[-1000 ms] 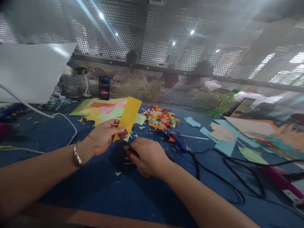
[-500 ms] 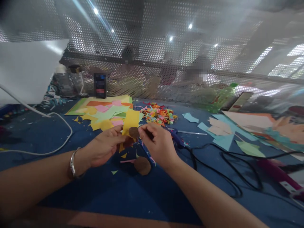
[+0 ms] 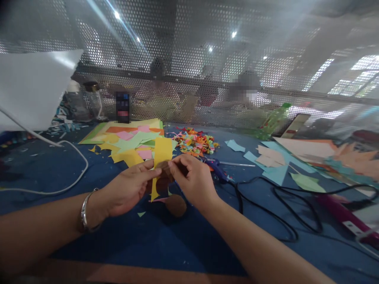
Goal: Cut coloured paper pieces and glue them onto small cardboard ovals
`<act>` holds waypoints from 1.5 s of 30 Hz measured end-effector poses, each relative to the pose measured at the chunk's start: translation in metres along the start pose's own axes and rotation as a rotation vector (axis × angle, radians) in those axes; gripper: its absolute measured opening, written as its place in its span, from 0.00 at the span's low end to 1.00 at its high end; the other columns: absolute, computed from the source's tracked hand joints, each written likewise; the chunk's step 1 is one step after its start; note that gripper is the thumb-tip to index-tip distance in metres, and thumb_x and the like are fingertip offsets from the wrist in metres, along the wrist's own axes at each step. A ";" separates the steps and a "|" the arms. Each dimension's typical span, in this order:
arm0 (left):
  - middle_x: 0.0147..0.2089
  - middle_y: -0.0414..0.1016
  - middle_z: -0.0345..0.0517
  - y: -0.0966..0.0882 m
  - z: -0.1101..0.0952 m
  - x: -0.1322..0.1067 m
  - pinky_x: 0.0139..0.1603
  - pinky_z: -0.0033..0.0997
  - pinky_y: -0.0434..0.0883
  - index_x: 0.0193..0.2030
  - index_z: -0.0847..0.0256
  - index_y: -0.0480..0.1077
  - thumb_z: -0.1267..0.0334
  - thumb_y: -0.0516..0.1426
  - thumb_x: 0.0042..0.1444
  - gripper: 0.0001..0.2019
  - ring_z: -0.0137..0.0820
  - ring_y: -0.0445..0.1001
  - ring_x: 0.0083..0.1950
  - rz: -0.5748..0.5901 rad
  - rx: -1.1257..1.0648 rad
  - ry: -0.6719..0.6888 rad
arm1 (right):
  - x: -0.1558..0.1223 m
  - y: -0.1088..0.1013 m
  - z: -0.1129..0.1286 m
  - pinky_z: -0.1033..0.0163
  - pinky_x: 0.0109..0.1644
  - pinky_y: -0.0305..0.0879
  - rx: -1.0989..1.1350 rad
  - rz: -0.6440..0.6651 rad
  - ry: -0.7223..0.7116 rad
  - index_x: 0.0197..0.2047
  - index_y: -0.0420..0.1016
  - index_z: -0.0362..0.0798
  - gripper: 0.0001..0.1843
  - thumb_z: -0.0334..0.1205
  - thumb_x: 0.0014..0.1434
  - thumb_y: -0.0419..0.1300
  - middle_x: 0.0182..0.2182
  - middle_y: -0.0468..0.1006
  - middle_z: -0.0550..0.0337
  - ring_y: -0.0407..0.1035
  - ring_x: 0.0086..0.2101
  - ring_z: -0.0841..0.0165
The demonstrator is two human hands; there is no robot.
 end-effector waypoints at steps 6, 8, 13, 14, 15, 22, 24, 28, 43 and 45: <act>0.40 0.80 0.46 0.003 -0.002 -0.003 0.40 0.27 0.68 0.46 0.61 0.76 0.71 0.56 0.59 0.11 0.28 0.75 0.35 0.037 0.058 0.061 | 0.000 -0.003 0.000 0.65 0.30 0.63 0.123 0.022 0.101 0.31 0.73 0.48 0.13 0.47 0.62 0.58 0.25 0.75 0.61 0.67 0.25 0.70; 0.42 0.80 0.47 0.003 -0.002 -0.003 0.42 0.28 0.69 0.49 0.60 0.75 0.71 0.57 0.60 0.12 0.30 0.77 0.39 0.060 0.075 0.106 | 0.001 -0.004 -0.002 0.66 0.26 0.61 0.191 0.066 0.152 0.33 0.73 0.48 0.14 0.49 0.62 0.58 0.25 0.75 0.62 0.65 0.22 0.71; 0.47 0.80 0.49 0.004 0.001 -0.003 0.51 0.33 0.69 0.50 0.60 0.73 0.69 0.59 0.59 0.12 0.36 0.77 0.50 0.081 0.098 0.187 | 0.000 -0.006 -0.004 0.66 0.23 0.59 0.231 0.125 0.165 0.30 0.72 0.49 0.17 0.52 0.63 0.55 0.18 0.68 0.65 0.62 0.20 0.71; 0.47 0.80 0.49 0.004 0.001 -0.003 0.52 0.33 0.69 0.50 0.59 0.72 0.69 0.59 0.60 0.12 0.36 0.77 0.50 0.068 0.110 0.196 | 0.000 -0.006 -0.004 0.66 0.24 0.59 0.233 0.132 0.164 0.30 0.72 0.49 0.17 0.51 0.63 0.55 0.18 0.68 0.65 0.62 0.20 0.71; 0.47 0.80 0.49 0.004 0.000 -0.004 0.52 0.33 0.69 0.49 0.59 0.71 0.69 0.59 0.60 0.11 0.36 0.77 0.50 0.051 0.125 0.201 | 0.000 -0.006 -0.004 0.66 0.24 0.60 0.241 0.136 0.164 0.30 0.72 0.49 0.17 0.51 0.63 0.56 0.19 0.68 0.65 0.62 0.20 0.71; 0.39 0.79 0.47 -0.001 0.000 -0.004 0.52 0.35 0.70 0.38 0.61 0.68 0.69 0.59 0.59 0.03 0.32 0.78 0.41 -0.031 0.225 0.202 | 0.000 -0.002 -0.004 0.67 0.23 0.59 0.315 0.188 0.162 0.27 0.67 0.48 0.17 0.52 0.59 0.60 0.21 0.66 0.66 0.61 0.20 0.73; 0.37 0.79 0.47 -0.004 0.000 -0.002 0.51 0.35 0.70 0.38 0.62 0.69 0.68 0.61 0.58 0.03 0.32 0.77 0.40 -0.035 0.234 0.198 | 0.000 -0.001 -0.004 0.67 0.23 0.59 0.327 0.192 0.169 0.27 0.67 0.49 0.18 0.53 0.59 0.60 0.21 0.65 0.66 0.60 0.20 0.73; 0.35 0.79 0.47 -0.008 -0.002 0.001 0.48 0.32 0.70 0.34 0.64 0.74 0.65 0.64 0.54 0.05 0.32 0.76 0.39 -0.054 0.272 0.200 | -0.001 -0.001 -0.005 0.67 0.22 0.60 0.355 0.187 0.206 0.27 0.67 0.49 0.19 0.55 0.59 0.60 0.21 0.65 0.67 0.60 0.19 0.74; 0.36 0.79 0.51 -0.006 -0.006 -0.002 0.43 0.31 0.71 0.41 0.68 0.78 0.66 0.54 0.63 0.12 0.32 0.76 0.37 -0.081 -0.005 -0.059 | -0.002 -0.001 -0.004 0.67 0.21 0.59 0.412 0.180 0.276 0.28 0.68 0.49 0.18 0.54 0.58 0.61 0.19 0.66 0.68 0.61 0.17 0.74; 0.38 0.79 0.54 -0.005 -0.006 -0.002 0.44 0.32 0.71 0.42 0.69 0.78 0.66 0.52 0.65 0.13 0.33 0.77 0.39 -0.057 -0.020 -0.100 | -0.002 0.000 -0.005 0.67 0.21 0.59 0.408 0.181 0.278 0.28 0.68 0.49 0.18 0.54 0.58 0.61 0.20 0.66 0.68 0.61 0.17 0.74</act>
Point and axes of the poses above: each hand's wrist, its own x-axis towards the middle knuckle, its own y-axis out of the palm, z = x × y, the point moved 1 cm from there along x, towards the middle knuckle
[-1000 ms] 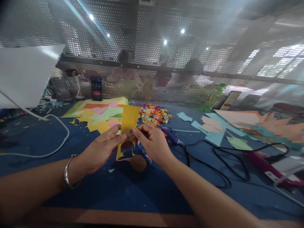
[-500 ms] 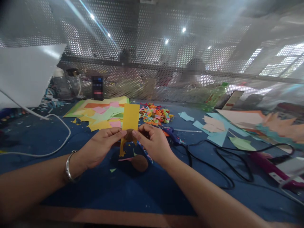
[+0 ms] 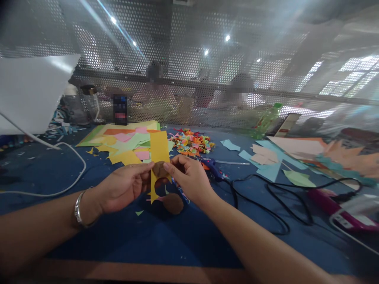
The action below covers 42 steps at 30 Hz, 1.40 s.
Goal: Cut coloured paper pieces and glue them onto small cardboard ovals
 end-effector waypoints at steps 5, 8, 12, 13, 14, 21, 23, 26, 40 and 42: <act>0.40 0.80 0.54 0.003 -0.001 -0.004 0.41 0.29 0.71 0.42 0.69 0.77 0.64 0.51 0.66 0.14 0.30 0.77 0.37 0.073 0.003 0.023 | 0.000 0.000 0.000 0.67 0.22 0.59 -0.010 -0.009 -0.004 0.29 0.67 0.49 0.18 0.54 0.59 0.60 0.20 0.66 0.68 0.61 0.17 0.75; 0.39 0.80 0.51 0.004 0.000 -0.006 0.39 0.26 0.71 0.40 0.68 0.76 0.68 0.58 0.60 0.07 0.27 0.76 0.34 0.087 0.044 0.088 | 0.000 0.000 0.002 0.67 0.21 0.59 -0.020 0.005 -0.022 0.28 0.68 0.48 0.18 0.54 0.59 0.61 0.19 0.66 0.68 0.61 0.17 0.75; 0.35 0.79 0.47 0.003 0.004 -0.005 0.37 0.26 0.71 0.39 0.67 0.74 0.71 0.64 0.52 0.07 0.27 0.75 0.33 0.007 0.096 0.143 | -0.001 0.001 0.003 0.67 0.21 0.60 -0.001 0.016 -0.037 0.28 0.67 0.49 0.18 0.55 0.58 0.61 0.20 0.66 0.67 0.61 0.18 0.75; 0.34 0.78 0.46 0.002 0.004 -0.005 0.37 0.26 0.72 0.39 0.67 0.73 0.71 0.64 0.51 0.08 0.27 0.75 0.32 -0.014 0.104 0.148 | -0.001 0.002 0.003 0.67 0.21 0.60 0.004 0.017 -0.039 0.28 0.67 0.49 0.19 0.55 0.58 0.60 0.21 0.66 0.67 0.61 0.18 0.74; 0.33 0.78 0.46 0.002 0.005 -0.004 0.37 0.27 0.72 0.39 0.67 0.73 0.71 0.65 0.51 0.08 0.27 0.75 0.32 -0.027 0.109 0.151 | -0.001 0.002 0.002 0.67 0.22 0.60 0.005 0.018 -0.041 0.28 0.67 0.49 0.19 0.56 0.58 0.60 0.21 0.66 0.67 0.61 0.18 0.74; 0.33 0.77 0.45 0.001 0.003 -0.003 0.34 0.27 0.71 0.36 0.67 0.73 0.68 0.67 0.47 0.10 0.26 0.74 0.30 -0.035 0.121 0.168 | -0.002 0.004 0.003 0.66 0.24 0.58 -0.020 0.021 -0.087 0.28 0.66 0.49 0.19 0.55 0.58 0.61 0.22 0.64 0.67 0.59 0.21 0.73; 0.31 0.77 0.45 0.001 0.001 -0.003 0.33 0.26 0.70 0.34 0.68 0.74 0.68 0.66 0.47 0.08 0.25 0.73 0.29 -0.074 0.160 0.198 | -0.001 0.001 0.005 0.66 0.24 0.59 -0.041 0.037 -0.084 0.29 0.67 0.49 0.18 0.54 0.59 0.61 0.22 0.64 0.67 0.60 0.21 0.73; 0.31 0.78 0.45 -0.001 -0.002 -0.002 0.34 0.26 0.70 0.33 0.69 0.76 0.68 0.66 0.47 0.07 0.25 0.73 0.28 -0.159 0.213 0.231 | 0.002 -0.012 0.005 0.65 0.26 0.59 -0.138 0.072 -0.086 0.32 0.69 0.48 0.15 0.52 0.61 0.58 0.23 0.66 0.65 0.61 0.22 0.72; 0.38 0.79 0.50 -0.009 -0.006 0.002 0.31 0.25 0.68 0.38 0.68 0.76 0.68 0.64 0.52 0.07 0.27 0.75 0.33 -0.180 0.280 0.222 | 0.008 -0.045 -0.001 0.63 0.30 0.54 -1.048 0.427 0.166 0.32 0.73 0.49 0.10 0.44 0.61 0.58 0.30 0.78 0.56 0.71 0.28 0.65; 0.37 0.80 0.49 -0.009 -0.006 0.002 0.32 0.25 0.68 0.37 0.68 0.76 0.68 0.64 0.51 0.07 0.27 0.75 0.33 -0.171 0.272 0.222 | 0.007 -0.044 -0.002 0.63 0.30 0.54 -1.080 0.442 0.137 0.32 0.73 0.48 0.09 0.43 0.60 0.58 0.31 0.78 0.55 0.71 0.30 0.64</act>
Point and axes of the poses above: each hand's wrist, its own x-axis towards the middle knuckle, its own y-axis out of the palm, z = x × y, the point moved 1 cm from there along x, towards the middle knuckle
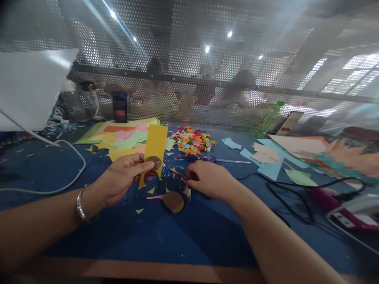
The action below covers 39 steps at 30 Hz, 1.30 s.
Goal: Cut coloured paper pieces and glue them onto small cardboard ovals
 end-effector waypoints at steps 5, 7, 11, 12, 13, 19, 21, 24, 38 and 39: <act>0.36 0.80 0.48 0.000 0.004 0.001 0.39 0.28 0.69 0.36 0.67 0.77 0.69 0.64 0.51 0.06 0.26 0.75 0.33 0.056 -0.046 -0.021 | 0.002 0.001 -0.003 0.62 0.33 0.55 -0.011 -0.095 -0.028 0.30 0.72 0.47 0.07 0.39 0.57 0.57 0.33 0.77 0.53 0.70 0.33 0.62; 0.37 0.80 0.48 0.000 0.006 0.002 0.39 0.28 0.68 0.37 0.67 0.78 0.68 0.64 0.51 0.07 0.26 0.74 0.34 0.084 -0.042 -0.028 | 0.002 -0.001 -0.002 0.63 0.34 0.57 0.085 -0.168 -0.071 0.29 0.71 0.47 0.07 0.39 0.57 0.56 0.31 0.75 0.55 0.68 0.32 0.65; 0.37 0.80 0.49 0.001 0.008 0.003 0.39 0.29 0.69 0.39 0.67 0.77 0.65 0.65 0.51 0.10 0.28 0.74 0.35 0.113 -0.062 -0.053 | -0.002 -0.006 0.009 0.64 0.33 0.58 0.347 -0.316 -0.202 0.28 0.67 0.48 0.07 0.38 0.57 0.54 0.28 0.71 0.60 0.65 0.29 0.68; 0.37 0.79 0.49 0.002 0.008 0.003 0.37 0.29 0.68 0.39 0.67 0.77 0.65 0.66 0.51 0.10 0.28 0.74 0.35 0.124 -0.075 -0.052 | -0.003 -0.006 0.012 0.65 0.33 0.58 0.388 -0.337 -0.227 0.28 0.66 0.48 0.07 0.38 0.57 0.54 0.28 0.71 0.60 0.65 0.29 0.69; 0.36 0.79 0.48 0.003 0.007 0.003 0.36 0.28 0.68 0.38 0.67 0.76 0.64 0.66 0.51 0.10 0.28 0.74 0.34 0.135 -0.084 -0.048 | -0.004 -0.006 0.016 0.65 0.33 0.58 0.420 -0.355 -0.247 0.28 0.66 0.49 0.07 0.38 0.56 0.54 0.28 0.71 0.60 0.64 0.29 0.69; 0.38 0.78 0.48 0.007 0.002 0.001 0.36 0.26 0.68 0.40 0.67 0.76 0.65 0.67 0.50 0.12 0.26 0.74 0.34 0.136 -0.153 -0.022 | -0.008 -0.003 0.030 0.64 0.32 0.57 0.591 -0.371 -0.289 0.26 0.63 0.49 0.09 0.41 0.58 0.54 0.25 0.66 0.63 0.61 0.27 0.69; 0.38 0.78 0.47 0.008 -0.001 0.000 0.38 0.26 0.69 0.39 0.67 0.75 0.66 0.67 0.49 0.11 0.25 0.74 0.33 0.132 -0.181 -0.008 | -0.008 -0.001 0.031 0.64 0.32 0.59 0.693 -0.342 -0.295 0.29 0.65 0.49 0.08 0.42 0.59 0.54 0.26 0.68 0.63 0.63 0.28 0.69; 0.34 0.77 0.44 0.010 -0.003 -0.002 0.37 0.25 0.69 0.37 0.67 0.74 0.67 0.67 0.49 0.10 0.24 0.73 0.31 0.125 -0.215 0.021 | -0.007 0.003 0.033 0.63 0.36 0.62 0.842 -0.297 -0.328 0.33 0.69 0.48 0.09 0.44 0.62 0.55 0.29 0.71 0.61 0.66 0.31 0.68; 0.31 0.78 0.41 0.015 -0.008 -0.008 0.36 0.24 0.70 0.31 0.66 0.74 0.69 0.69 0.45 0.08 0.23 0.73 0.30 0.115 -0.368 0.068 | -0.003 0.022 0.052 0.63 0.31 0.66 1.615 -0.107 -0.202 0.36 0.71 0.49 0.23 0.62 0.56 0.62 0.28 0.73 0.61 0.67 0.27 0.70; 0.31 0.78 0.41 0.016 -0.008 -0.009 0.37 0.24 0.71 0.31 0.66 0.75 0.70 0.69 0.45 0.08 0.23 0.73 0.30 0.115 -0.374 0.069 | -0.003 0.024 0.052 0.63 0.31 0.66 1.641 -0.088 -0.198 0.35 0.71 0.48 0.23 0.63 0.57 0.61 0.29 0.74 0.60 0.67 0.27 0.70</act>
Point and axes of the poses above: each hand's wrist, its own x-axis towards the middle knuckle, its own y-axis out of the palm, z = x × y, the point moved 1 cm from there along x, towards the middle knuckle
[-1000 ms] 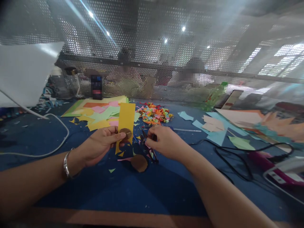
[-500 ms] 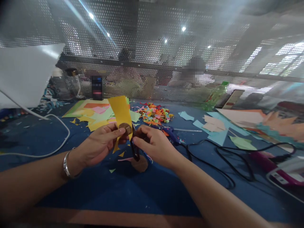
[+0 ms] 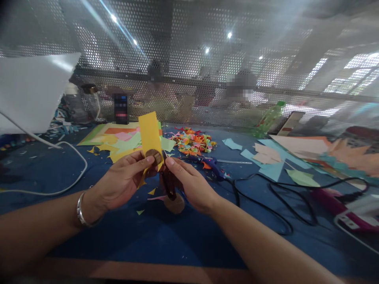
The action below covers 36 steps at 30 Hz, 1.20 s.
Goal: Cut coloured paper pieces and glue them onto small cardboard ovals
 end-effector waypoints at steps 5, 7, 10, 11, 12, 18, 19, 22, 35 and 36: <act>0.31 0.77 0.41 0.003 -0.002 -0.003 0.39 0.25 0.71 0.32 0.65 0.76 0.68 0.68 0.47 0.06 0.24 0.73 0.32 0.007 0.026 0.014 | -0.001 0.004 -0.003 0.64 0.26 0.63 0.028 0.037 0.063 0.32 0.70 0.48 0.27 0.67 0.57 0.57 0.26 0.71 0.61 0.64 0.24 0.71; 0.31 0.77 0.41 0.002 -0.002 -0.003 0.39 0.25 0.70 0.32 0.65 0.76 0.68 0.68 0.47 0.07 0.24 0.72 0.31 0.013 0.049 0.029 | -0.001 0.005 -0.003 0.66 0.23 0.59 0.023 0.016 0.076 0.31 0.68 0.49 0.28 0.68 0.56 0.57 0.24 0.68 0.62 0.62 0.23 0.72; 0.32 0.78 0.42 -0.001 -0.001 -0.002 0.37 0.25 0.70 0.34 0.65 0.76 0.66 0.68 0.47 0.08 0.24 0.73 0.31 0.001 0.091 0.047 | -0.002 0.005 -0.002 0.70 0.19 0.48 0.035 -0.024 0.069 0.31 0.65 0.49 0.26 0.66 0.57 0.58 0.24 0.63 0.66 0.55 0.20 0.75; 0.32 0.78 0.43 -0.002 0.000 -0.002 0.37 0.25 0.70 0.34 0.65 0.76 0.66 0.68 0.48 0.09 0.25 0.73 0.31 -0.007 0.107 0.046 | -0.002 0.004 -0.001 0.70 0.18 0.44 0.036 -0.037 0.056 0.31 0.64 0.49 0.25 0.65 0.57 0.59 0.24 0.61 0.67 0.53 0.20 0.77; 0.32 0.78 0.43 -0.003 0.000 -0.002 0.36 0.25 0.70 0.34 0.65 0.76 0.65 0.68 0.48 0.09 0.25 0.73 0.31 -0.012 0.123 0.044 | -0.001 0.003 -0.001 0.70 0.19 0.41 0.036 -0.050 0.041 0.31 0.64 0.49 0.24 0.63 0.58 0.60 0.24 0.61 0.68 0.50 0.19 0.77; 0.33 0.79 0.42 -0.006 0.000 -0.002 0.34 0.25 0.70 0.35 0.65 0.75 0.66 0.68 0.49 0.09 0.24 0.73 0.30 -0.053 0.180 0.068 | -0.002 0.000 0.002 0.69 0.21 0.41 -0.008 -0.066 0.019 0.32 0.63 0.49 0.24 0.62 0.57 0.61 0.24 0.60 0.68 0.47 0.20 0.77; 0.33 0.79 0.43 -0.006 0.000 -0.002 0.34 0.25 0.70 0.35 0.65 0.75 0.66 0.68 0.48 0.09 0.25 0.74 0.30 -0.058 0.186 0.069 | -0.002 0.000 0.003 0.69 0.21 0.42 -0.018 -0.060 0.012 0.31 0.63 0.49 0.24 0.61 0.57 0.62 0.24 0.60 0.68 0.47 0.21 0.77; 0.34 0.80 0.44 -0.007 0.000 -0.001 0.36 0.26 0.71 0.35 0.65 0.75 0.66 0.68 0.47 0.10 0.27 0.76 0.32 -0.048 0.180 0.075 | -0.003 -0.001 0.004 0.70 0.21 0.42 -0.012 -0.040 0.002 0.31 0.62 0.49 0.23 0.58 0.58 0.63 0.24 0.60 0.69 0.47 0.21 0.77; 0.38 0.81 0.47 -0.010 0.003 0.000 0.41 0.27 0.72 0.40 0.66 0.75 0.66 0.67 0.50 0.11 0.29 0.77 0.37 0.000 0.210 0.074 | -0.003 0.002 0.009 0.72 0.19 0.34 0.017 0.002 0.021 0.32 0.59 0.49 0.23 0.57 0.58 0.64 0.21 0.55 0.72 0.40 0.19 0.79; 0.38 0.81 0.47 -0.010 0.003 0.000 0.41 0.27 0.72 0.40 0.66 0.75 0.66 0.67 0.50 0.12 0.29 0.77 0.38 0.003 0.218 0.074 | -0.003 0.002 0.009 0.72 0.19 0.34 0.014 -0.002 0.021 0.32 0.59 0.49 0.23 0.57 0.58 0.64 0.21 0.54 0.72 0.40 0.19 0.79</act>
Point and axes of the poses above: each hand's wrist, its own x-axis towards the middle knuckle, its own y-axis out of the palm, z = x × y, the point moved 1 cm from there along x, towards the middle knuckle
